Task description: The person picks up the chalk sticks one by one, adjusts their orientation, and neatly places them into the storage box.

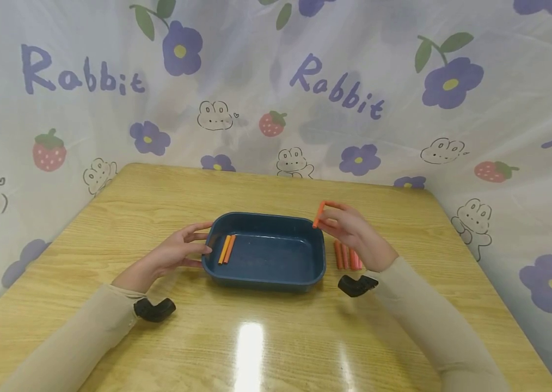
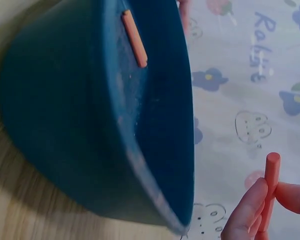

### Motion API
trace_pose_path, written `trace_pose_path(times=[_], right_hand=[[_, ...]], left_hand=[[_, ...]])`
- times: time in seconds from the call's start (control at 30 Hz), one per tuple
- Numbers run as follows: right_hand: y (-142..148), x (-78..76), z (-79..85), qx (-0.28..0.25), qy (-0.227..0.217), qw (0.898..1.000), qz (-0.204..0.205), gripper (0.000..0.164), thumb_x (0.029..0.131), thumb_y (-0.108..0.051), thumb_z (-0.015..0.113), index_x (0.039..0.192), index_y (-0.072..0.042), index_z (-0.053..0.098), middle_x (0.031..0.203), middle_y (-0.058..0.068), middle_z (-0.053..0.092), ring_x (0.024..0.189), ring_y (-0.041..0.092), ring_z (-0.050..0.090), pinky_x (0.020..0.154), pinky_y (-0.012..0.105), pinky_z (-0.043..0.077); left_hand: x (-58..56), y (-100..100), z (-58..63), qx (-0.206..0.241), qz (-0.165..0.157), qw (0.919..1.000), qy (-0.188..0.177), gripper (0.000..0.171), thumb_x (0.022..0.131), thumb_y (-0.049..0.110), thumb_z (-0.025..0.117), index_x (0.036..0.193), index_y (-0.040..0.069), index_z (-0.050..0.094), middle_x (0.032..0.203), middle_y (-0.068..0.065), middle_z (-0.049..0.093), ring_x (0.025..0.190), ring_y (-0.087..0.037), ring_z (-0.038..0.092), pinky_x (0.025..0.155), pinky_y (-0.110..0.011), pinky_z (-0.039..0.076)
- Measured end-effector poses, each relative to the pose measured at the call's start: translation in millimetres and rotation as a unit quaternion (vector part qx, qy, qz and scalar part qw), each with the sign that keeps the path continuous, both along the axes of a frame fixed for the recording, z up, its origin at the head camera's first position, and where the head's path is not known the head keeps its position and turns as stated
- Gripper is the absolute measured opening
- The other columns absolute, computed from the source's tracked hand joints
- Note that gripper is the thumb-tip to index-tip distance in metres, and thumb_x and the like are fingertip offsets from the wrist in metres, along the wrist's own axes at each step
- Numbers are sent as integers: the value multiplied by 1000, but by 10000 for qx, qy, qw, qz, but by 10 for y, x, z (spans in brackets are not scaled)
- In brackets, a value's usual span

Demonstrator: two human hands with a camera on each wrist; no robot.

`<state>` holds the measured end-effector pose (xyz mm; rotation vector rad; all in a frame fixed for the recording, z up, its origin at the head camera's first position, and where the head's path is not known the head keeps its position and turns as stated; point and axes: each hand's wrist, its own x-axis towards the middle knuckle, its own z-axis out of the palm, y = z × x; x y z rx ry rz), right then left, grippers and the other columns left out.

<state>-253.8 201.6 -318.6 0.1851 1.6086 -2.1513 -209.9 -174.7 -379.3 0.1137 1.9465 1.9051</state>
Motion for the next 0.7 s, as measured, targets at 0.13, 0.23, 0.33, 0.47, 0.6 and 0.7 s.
trace_pose_path(times=[0.13,0.23,0.33,0.47,0.6,0.7], right_hand=[[-98,-34,39,-39,-79,10000,16,67,94,7,42,150,-8,9,145,16,18,91,13,57,88,24,48],[-179,-65,68,-27,-110,9999,46,67,94,7,41,150,-9,8,150,15,13,101,17,53,94,25,44],[-255,-86,89,22,-58,9999,117,66,94,7,42,150,-8,10,151,15,11,116,22,45,99,27,39],[-321,-89,100,-23,104,9993,352,69,91,5,51,149,-5,16,150,17,16,122,25,42,96,28,42],[-417,-104,98,-1,116,9989,463,68,90,5,54,148,-4,19,147,18,22,118,26,47,94,28,44],[-517,-138,86,146,-23,9990,430,64,91,7,48,148,-4,20,147,16,23,118,27,45,96,30,42]], left_hand=[[8,3,12,-13,10,10000,-2,69,88,1,59,147,9,24,141,-26,30,109,-39,54,74,-43,55],[13,6,21,-24,15,10000,5,68,88,1,58,147,9,24,141,-27,30,109,-39,54,74,-43,55],[14,7,25,-27,28,10000,4,68,88,1,58,147,8,25,140,-27,31,108,-39,54,74,-43,55],[13,4,24,-36,36,10000,-8,68,88,0,59,147,8,25,140,-26,32,108,-40,55,74,-43,55],[18,5,28,-81,46,10000,-9,68,88,0,59,147,9,26,140,-26,32,108,-40,54,74,-43,54],[22,5,32,-115,64,9999,-16,68,88,0,59,147,9,26,140,-26,32,108,-40,54,75,-44,54]])
